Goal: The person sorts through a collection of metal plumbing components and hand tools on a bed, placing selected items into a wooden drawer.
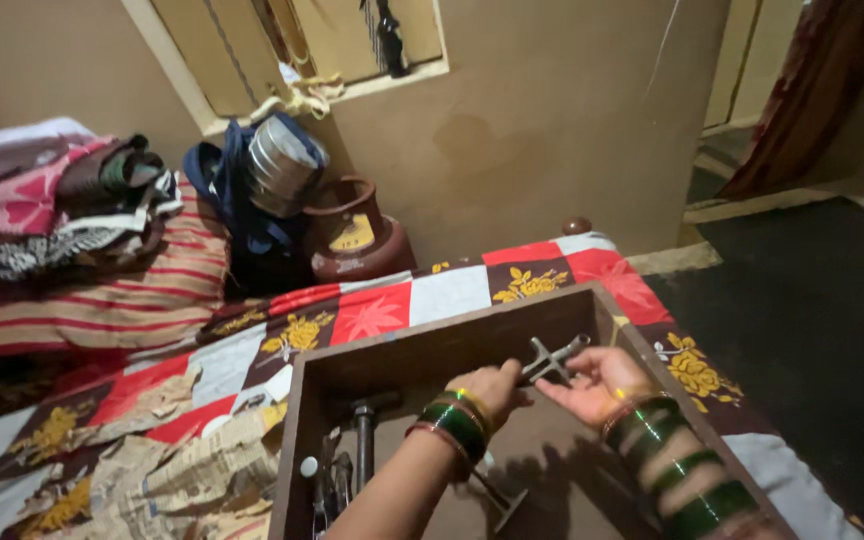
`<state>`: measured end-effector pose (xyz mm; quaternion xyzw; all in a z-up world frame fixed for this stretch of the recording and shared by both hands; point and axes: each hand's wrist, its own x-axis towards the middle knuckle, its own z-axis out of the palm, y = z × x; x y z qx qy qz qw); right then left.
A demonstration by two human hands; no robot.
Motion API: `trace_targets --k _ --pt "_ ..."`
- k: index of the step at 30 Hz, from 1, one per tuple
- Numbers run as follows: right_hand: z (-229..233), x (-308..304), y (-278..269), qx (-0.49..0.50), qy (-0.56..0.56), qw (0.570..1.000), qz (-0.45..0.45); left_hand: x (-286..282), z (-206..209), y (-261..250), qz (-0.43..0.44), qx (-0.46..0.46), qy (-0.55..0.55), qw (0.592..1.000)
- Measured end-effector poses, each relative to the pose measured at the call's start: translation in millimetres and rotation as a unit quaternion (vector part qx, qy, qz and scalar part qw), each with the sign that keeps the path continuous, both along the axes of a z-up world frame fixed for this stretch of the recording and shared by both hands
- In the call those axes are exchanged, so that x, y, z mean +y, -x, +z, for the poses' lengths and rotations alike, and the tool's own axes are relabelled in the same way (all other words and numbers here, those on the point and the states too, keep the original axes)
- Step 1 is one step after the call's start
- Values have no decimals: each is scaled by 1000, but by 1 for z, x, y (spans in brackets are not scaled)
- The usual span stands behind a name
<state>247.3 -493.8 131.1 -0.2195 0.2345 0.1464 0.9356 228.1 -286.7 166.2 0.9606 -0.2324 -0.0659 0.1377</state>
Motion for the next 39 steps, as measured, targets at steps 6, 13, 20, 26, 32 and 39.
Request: trace_targets --k 6,13,20,26,32,39 --pt "-79 23 -65 88 70 993 -36 11 -57 -41 -8 -25 -63 998" --pt "-177 26 -110 67 -5 997 -45 31 -102 -72 -26 -67 -115 991" --pt "-147 44 -92 54 148 986 -50 26 -121 -81 -24 -245 -124 961" --pt "-115 52 -74 43 164 977 -128 18 -117 -62 67 -316 -118 939" --pt "-124 40 -80 22 201 962 -180 45 -117 -53 148 -453 -34 878" --pt "-153 33 -92 63 284 953 -88 42 -138 -66 167 -365 -5 916"
